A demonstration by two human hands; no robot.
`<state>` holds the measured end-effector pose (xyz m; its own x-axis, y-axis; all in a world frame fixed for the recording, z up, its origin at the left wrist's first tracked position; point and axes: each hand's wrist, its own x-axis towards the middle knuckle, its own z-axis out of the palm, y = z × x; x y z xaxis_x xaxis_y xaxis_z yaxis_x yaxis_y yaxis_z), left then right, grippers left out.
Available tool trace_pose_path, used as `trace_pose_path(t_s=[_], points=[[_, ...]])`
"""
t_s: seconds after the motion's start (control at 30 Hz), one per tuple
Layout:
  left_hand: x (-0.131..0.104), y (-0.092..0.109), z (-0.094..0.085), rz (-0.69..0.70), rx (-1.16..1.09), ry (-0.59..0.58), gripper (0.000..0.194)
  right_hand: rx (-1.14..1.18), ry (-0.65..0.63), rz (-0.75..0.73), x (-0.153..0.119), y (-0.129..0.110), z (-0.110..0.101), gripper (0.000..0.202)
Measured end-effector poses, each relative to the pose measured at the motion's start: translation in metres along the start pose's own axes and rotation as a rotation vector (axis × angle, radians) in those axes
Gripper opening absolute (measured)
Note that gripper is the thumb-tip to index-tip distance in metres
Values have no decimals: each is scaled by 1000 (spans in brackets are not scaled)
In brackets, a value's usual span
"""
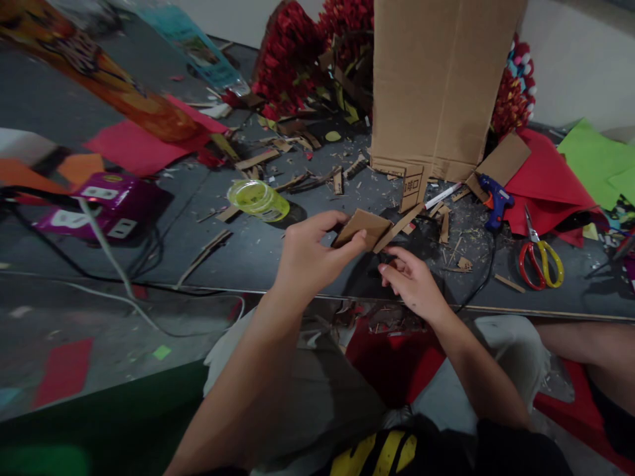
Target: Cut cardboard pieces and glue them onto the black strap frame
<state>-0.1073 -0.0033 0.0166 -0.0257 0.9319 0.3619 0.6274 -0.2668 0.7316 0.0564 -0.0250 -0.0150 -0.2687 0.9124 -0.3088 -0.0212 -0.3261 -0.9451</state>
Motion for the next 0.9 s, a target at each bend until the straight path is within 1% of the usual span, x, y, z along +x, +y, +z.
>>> trace_pose_path(t_s=[0.13,0.27,0.5,0.7,0.77,0.9], points=[[0,1,1,-2,-9,0,5,26,16,0,-1,-2,-1,43],[-1,1,2,0,-14,3,6,84,16,30,-2,-6,-1,45],[-1,0,2,8,-21,9,5,150,-14,84,-3,-8,0,47],[0,2,1,-4,-15,-6,6,171,-33,96,-2,-10,-1,48],[0,2,0,-8,-15,-14,5,184,-29,94,-3,-11,-2,51],[0,2,1,-11,-24,-13,5,212,-35,103,-4,-14,-4,64]])
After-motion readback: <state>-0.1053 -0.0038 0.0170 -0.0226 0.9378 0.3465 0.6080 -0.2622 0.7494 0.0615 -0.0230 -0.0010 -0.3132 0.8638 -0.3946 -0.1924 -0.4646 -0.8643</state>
